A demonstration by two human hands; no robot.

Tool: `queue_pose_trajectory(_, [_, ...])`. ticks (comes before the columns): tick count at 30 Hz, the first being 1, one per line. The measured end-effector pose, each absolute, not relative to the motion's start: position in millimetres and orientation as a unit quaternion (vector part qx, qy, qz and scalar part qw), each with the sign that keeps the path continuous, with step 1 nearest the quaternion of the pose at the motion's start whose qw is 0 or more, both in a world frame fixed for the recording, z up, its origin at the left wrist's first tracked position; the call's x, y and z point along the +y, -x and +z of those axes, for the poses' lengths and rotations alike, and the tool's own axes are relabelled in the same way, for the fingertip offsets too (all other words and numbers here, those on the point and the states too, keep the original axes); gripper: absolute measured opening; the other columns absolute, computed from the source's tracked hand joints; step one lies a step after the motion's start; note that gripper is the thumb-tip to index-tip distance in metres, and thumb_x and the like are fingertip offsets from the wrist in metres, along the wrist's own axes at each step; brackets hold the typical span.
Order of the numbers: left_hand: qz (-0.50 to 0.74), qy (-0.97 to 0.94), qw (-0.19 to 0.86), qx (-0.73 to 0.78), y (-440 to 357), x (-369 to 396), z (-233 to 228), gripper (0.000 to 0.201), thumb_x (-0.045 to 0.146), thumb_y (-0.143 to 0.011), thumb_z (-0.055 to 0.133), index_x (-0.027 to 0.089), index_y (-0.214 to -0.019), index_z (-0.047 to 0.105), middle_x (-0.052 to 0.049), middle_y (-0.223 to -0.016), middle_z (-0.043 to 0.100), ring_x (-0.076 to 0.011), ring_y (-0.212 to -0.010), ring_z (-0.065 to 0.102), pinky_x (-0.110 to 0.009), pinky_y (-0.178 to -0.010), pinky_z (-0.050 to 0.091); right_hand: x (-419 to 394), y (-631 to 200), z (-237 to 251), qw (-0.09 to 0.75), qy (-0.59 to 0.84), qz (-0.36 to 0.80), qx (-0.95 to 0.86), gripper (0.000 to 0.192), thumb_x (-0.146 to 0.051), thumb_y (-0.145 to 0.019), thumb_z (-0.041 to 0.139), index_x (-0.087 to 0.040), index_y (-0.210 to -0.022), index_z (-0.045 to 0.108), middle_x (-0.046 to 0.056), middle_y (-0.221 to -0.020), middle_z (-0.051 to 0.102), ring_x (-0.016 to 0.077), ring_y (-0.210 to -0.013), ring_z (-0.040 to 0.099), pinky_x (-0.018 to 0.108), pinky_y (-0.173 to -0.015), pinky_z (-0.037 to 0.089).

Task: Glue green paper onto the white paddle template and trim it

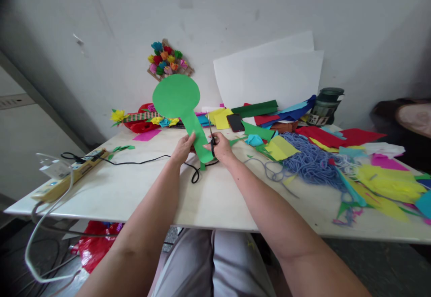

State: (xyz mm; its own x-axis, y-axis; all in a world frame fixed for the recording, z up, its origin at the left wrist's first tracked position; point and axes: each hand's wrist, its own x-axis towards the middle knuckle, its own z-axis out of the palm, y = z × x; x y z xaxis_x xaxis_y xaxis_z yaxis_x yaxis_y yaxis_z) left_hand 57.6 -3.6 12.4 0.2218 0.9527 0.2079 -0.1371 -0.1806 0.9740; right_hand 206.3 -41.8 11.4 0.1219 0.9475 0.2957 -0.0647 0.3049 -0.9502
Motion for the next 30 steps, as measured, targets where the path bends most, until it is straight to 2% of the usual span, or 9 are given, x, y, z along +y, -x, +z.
queue_pose_trajectory(3, [0.507, -0.522, 0.564, 0.391, -56.6, -0.8, 14.9, 0.065, 0.069, -0.077, 0.030, 0.012, -0.075, 0.061, -0.011, -0.058, 0.063, -0.0205, -0.053, 0.062, -0.029, -0.049, 0.048, -41.0, -206.8, 11.0, 0.617, 0.422, 0.402, -0.528, 0.052, -0.032, -0.040, 0.076, -0.019, -0.082, 0.050, -0.008, -0.057, 0.052, 0.0086, -0.054, 0.050, 0.024, -0.056, 0.042])
queue_pose_trajectory(4, [0.509, -0.512, 0.570, 0.391, -56.2, 0.0, 15.1, 0.066, 0.070, -0.077, 0.028, 0.012, -0.075, 0.061, -0.011, -0.058, 0.063, -0.0209, -0.055, 0.062, -0.029, -0.049, 0.048, -40.6, -207.0, 10.7, 0.617, 0.422, 0.398, -0.532, 0.051, -0.033, -0.040, 0.076, -0.019, -0.082, 0.050, -0.008, -0.057, 0.053, 0.0086, -0.054, 0.050, 0.024, -0.057, 0.042])
queue_pose_trajectory(9, [0.527, -0.531, 0.580, 0.324, -53.4, -1.9, 13.3, 0.046, 0.058, -0.067, 0.060, 0.013, -0.079, 0.056, -0.004, -0.058, 0.063, -0.0160, -0.051, 0.061, -0.025, -0.048, 0.048, -38.7, -207.7, 8.2, 0.609, 0.417, 0.396, -0.545, 0.052, -0.035, -0.043, 0.075, -0.019, -0.084, 0.049, -0.007, -0.058, 0.054, 0.0087, -0.054, 0.050, 0.025, -0.057, 0.043])
queue_pose_trajectory(11, [0.520, -0.537, 0.589, 0.308, -51.8, -4.3, 13.6, 0.043, 0.052, -0.064, 0.066, 0.014, -0.080, 0.056, -0.002, -0.059, 0.063, -0.0142, -0.050, 0.060, -0.024, -0.049, 0.048, -36.6, -208.7, 6.2, 0.605, 0.424, 0.380, -0.556, 0.051, -0.037, -0.044, 0.075, -0.019, -0.084, 0.049, -0.007, -0.059, 0.054, 0.0093, -0.054, 0.051, 0.025, -0.057, 0.044])
queue_pose_trajectory(15, [0.525, -0.523, 0.602, 0.298, -47.8, -5.0, 14.4, 0.039, 0.048, -0.064, 0.068, 0.014, -0.077, 0.055, -0.003, -0.061, 0.064, -0.0141, -0.052, 0.060, -0.025, -0.053, 0.050, -27.6, -217.3, 1.2, 0.596, 0.464, 0.321, -0.572, 0.050, -0.041, -0.049, 0.072, -0.019, -0.088, 0.049, -0.004, -0.062, 0.057, 0.0129, -0.058, 0.056, 0.025, -0.055, 0.045])
queue_pose_trajectory(18, [0.538, -0.501, 0.607, 0.300, -44.7, -1.5, 12.6, 0.036, 0.045, -0.066, 0.068, 0.014, -0.076, 0.054, -0.003, -0.061, 0.064, -0.0143, -0.053, 0.061, -0.026, -0.054, 0.050, -22.0, -229.3, 2.0, 0.601, 0.499, 0.311, -0.540, 0.050, -0.046, -0.054, 0.069, -0.020, -0.092, 0.048, -0.003, -0.062, 0.058, 0.0134, -0.051, 0.057, 0.023, -0.046, 0.043])
queue_pose_trajectory(24, [0.548, -0.478, 0.620, 0.295, -41.8, 3.0, 8.5, 0.031, 0.039, -0.068, 0.067, 0.012, -0.079, 0.056, -0.005, -0.065, 0.065, -0.0150, -0.056, 0.062, -0.028, -0.058, 0.051, -34.2, -242.7, 21.3, 0.598, 0.480, 0.358, -0.534, 0.039, -0.042, -0.060, 0.070, -0.017, -0.085, 0.054, -0.004, -0.053, 0.056, 0.0093, -0.039, 0.051, 0.020, -0.039, 0.039])
queue_pose_trajectory(30, [0.569, -0.467, 0.614, 0.285, -41.1, 3.1, 7.4, 0.032, 0.034, -0.065, 0.070, 0.015, -0.087, 0.057, -0.002, -0.070, 0.065, -0.0145, -0.057, 0.062, -0.028, -0.057, 0.052, -49.7, -248.9, 34.4, 0.493, 0.450, 0.435, -0.605, 0.033, -0.045, -0.068, 0.065, -0.015, -0.080, 0.056, -0.001, -0.053, 0.057, 0.0084, -0.038, 0.051, 0.017, -0.029, 0.020])
